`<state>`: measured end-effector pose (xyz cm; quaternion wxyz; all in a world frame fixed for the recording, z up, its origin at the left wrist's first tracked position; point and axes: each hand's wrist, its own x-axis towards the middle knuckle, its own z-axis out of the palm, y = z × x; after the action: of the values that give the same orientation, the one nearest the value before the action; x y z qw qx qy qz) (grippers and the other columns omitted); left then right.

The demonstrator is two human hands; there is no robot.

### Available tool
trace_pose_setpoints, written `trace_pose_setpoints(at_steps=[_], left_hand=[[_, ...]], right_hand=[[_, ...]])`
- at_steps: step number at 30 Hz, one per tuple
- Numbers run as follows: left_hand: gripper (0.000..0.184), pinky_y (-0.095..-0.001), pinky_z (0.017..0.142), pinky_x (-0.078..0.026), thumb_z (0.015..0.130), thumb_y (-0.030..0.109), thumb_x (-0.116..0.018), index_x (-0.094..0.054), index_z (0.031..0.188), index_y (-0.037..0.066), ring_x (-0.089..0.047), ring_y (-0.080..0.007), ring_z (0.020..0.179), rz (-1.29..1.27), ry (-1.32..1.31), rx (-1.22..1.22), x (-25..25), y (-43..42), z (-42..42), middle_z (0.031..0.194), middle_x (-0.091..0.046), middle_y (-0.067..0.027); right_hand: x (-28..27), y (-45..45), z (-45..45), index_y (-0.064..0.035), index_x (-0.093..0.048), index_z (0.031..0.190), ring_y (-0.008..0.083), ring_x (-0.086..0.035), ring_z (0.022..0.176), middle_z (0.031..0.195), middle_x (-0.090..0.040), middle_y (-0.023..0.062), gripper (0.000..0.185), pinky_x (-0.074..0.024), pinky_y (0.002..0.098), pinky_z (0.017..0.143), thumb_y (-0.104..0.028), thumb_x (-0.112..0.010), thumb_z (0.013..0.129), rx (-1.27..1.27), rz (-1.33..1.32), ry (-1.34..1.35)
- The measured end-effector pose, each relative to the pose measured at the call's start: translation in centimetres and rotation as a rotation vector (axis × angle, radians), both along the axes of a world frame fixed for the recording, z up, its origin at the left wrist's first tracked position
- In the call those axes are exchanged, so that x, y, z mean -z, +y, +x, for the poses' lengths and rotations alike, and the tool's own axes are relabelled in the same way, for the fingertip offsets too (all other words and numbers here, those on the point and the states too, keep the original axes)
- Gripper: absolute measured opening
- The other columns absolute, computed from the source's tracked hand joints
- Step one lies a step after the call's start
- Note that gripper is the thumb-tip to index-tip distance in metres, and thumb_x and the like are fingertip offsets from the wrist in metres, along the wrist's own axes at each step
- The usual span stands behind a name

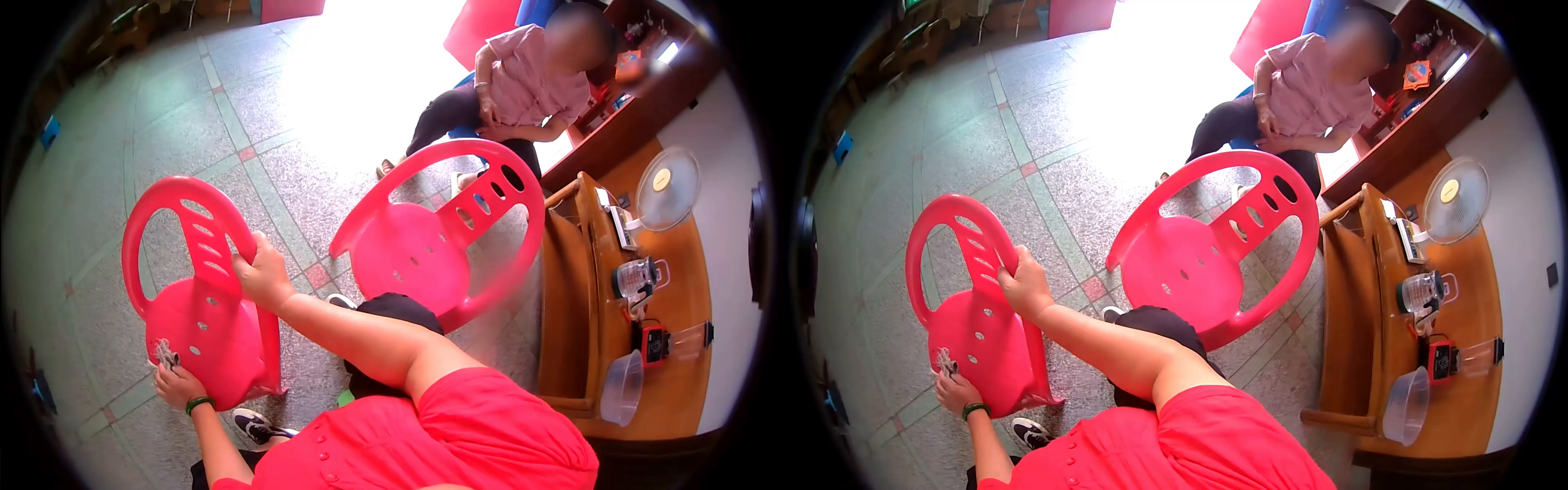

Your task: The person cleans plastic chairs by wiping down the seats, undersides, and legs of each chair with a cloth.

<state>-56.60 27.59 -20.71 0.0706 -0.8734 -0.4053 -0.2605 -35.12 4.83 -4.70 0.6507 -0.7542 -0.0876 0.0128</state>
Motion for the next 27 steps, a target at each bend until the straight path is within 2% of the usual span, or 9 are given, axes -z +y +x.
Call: trace_pose_setpoints(at_steps=[23, 25, 27], left_hand=[[0.035, -0.0451, 0.089, -0.042, 0.086, 0.022, -0.051, -0.056, 0.116, 0.006, -0.053, -0.0346, 0.103, 0.011, -0.023, 0.035, -0.43, -0.16, -0.14, 0.115, -0.058, -0.0132], [0.035, -0.045, 0.09, -0.042, 0.086, 0.022, -0.051, -0.056, 0.116, 0.006, -0.053, -0.0344, 0.104, 0.013, -0.023, 0.038, -0.43, -0.16, -0.19, 0.115, -0.058, -0.013], [0.035, -0.045, 0.089, -0.042, 0.086, 0.022, -0.051, -0.056, 0.117, 0.006, -0.054, -0.034, 0.103, 0.017, -0.023, 0.036, -0.48, -0.13, -0.18, 0.114, -0.059, -0.0129]], right_hand=[[0.42, 0.12, 0.2, -0.0013, -0.051, 0.101, 0.0399, -0.06, 0.08, 0.082, -0.061, 0.0221, 0.026, -0.0458, 0.0454, 0.073, -0.015, -0.058, 0.08, 0.004, -0.015, -0.03], [0.25, 0.07, 0.19, -0.0017, -0.055, 0.103, 0.0329, -0.061, 0.08, 0.084, -0.063, 0.0189, 0.029, -0.0466, 0.0395, 0.074, -0.018, -0.058, 0.08, 0.01, -0.045, -0.004], [0.22, 0.12, 0.17, -0.0016, -0.052, 0.102, 0.0358, -0.061, 0.08, 0.083, -0.062, 0.02, 0.027, -0.0462, 0.0423, 0.073, -0.016, -0.058, 0.08, 0.008, -0.046, -0.017]])
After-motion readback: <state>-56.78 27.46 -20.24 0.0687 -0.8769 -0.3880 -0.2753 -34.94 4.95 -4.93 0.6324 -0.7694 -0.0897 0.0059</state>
